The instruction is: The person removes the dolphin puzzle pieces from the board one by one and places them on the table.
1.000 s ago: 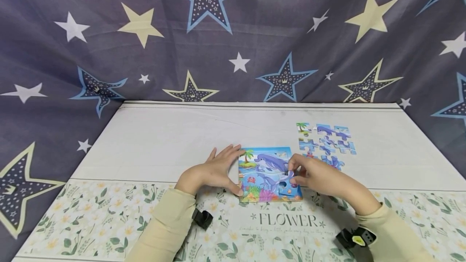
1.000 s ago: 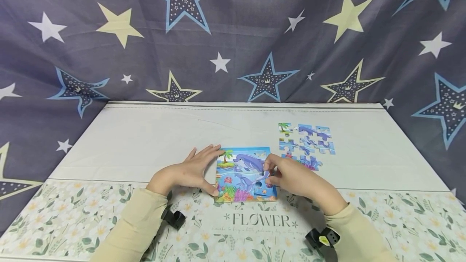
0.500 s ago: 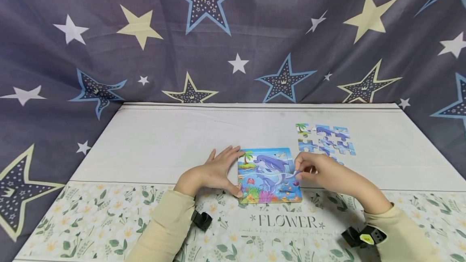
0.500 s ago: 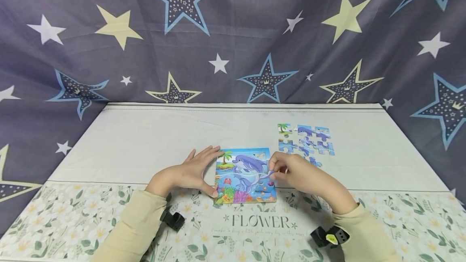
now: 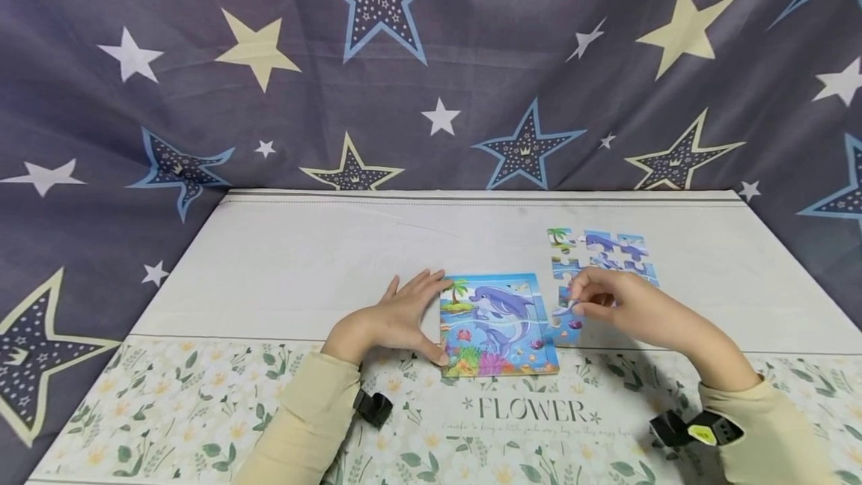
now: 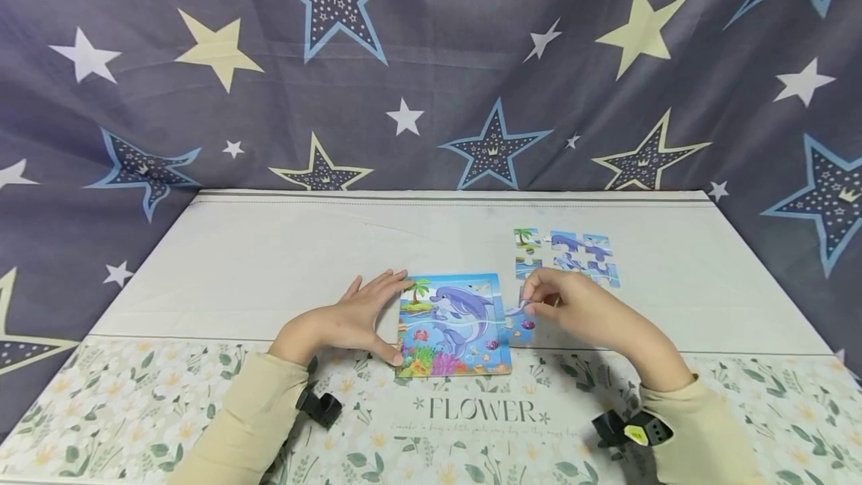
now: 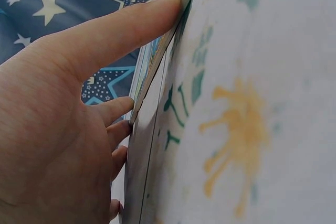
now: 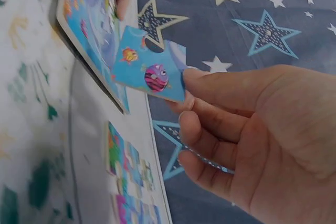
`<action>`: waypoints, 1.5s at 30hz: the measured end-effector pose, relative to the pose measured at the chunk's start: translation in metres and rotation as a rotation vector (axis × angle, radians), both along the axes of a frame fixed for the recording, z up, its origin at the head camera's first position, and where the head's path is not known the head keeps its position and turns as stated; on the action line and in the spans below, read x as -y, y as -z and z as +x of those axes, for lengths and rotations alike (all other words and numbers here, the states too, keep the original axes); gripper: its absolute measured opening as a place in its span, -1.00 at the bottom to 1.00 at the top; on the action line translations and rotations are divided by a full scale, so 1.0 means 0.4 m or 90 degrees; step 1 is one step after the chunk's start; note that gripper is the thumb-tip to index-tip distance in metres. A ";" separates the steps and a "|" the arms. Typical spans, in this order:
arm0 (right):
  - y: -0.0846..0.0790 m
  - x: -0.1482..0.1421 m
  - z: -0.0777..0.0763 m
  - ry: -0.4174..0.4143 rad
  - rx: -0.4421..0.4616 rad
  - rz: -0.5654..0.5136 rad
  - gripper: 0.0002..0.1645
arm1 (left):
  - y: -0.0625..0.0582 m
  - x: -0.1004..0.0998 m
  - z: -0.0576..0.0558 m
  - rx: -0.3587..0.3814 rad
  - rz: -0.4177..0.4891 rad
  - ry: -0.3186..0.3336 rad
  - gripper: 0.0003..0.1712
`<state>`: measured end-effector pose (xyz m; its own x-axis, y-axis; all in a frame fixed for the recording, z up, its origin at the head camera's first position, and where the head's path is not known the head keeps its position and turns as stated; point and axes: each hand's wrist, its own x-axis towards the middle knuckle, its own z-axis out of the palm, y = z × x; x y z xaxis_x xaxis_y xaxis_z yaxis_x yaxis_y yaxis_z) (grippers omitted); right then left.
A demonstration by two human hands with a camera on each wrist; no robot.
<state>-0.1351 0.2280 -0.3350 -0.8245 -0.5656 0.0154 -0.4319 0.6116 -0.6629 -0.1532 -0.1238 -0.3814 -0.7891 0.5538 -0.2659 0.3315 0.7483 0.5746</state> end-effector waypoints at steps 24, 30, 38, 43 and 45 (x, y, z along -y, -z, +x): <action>-0.011 -0.184 -0.036 0.101 -0.116 0.062 -0.85 | -0.001 -0.001 -0.002 -0.003 0.003 0.004 0.39; 0.000 -0.220 -0.049 0.127 -0.130 0.078 -0.87 | -0.003 -0.001 -0.001 -0.002 0.004 0.004 0.38; 0.013 -0.234 -0.072 0.157 -0.068 0.114 -0.93 | 0.000 0.004 0.000 -0.003 0.004 -0.003 0.39; 0.035 -0.246 -0.085 0.173 -0.012 0.109 -0.86 | 0.000 0.004 0.000 0.000 0.001 0.001 0.37; 0.046 -0.250 -0.088 0.177 -0.001 0.105 -0.85 | 0.000 0.003 -0.001 0.000 -0.001 0.005 0.37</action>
<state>-0.1704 0.3281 -0.3532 -0.9480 -0.3134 -0.0559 -0.2341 0.8053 -0.5447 -0.1534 -0.1250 -0.3813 -0.7846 0.5593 -0.2674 0.3369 0.7468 0.5733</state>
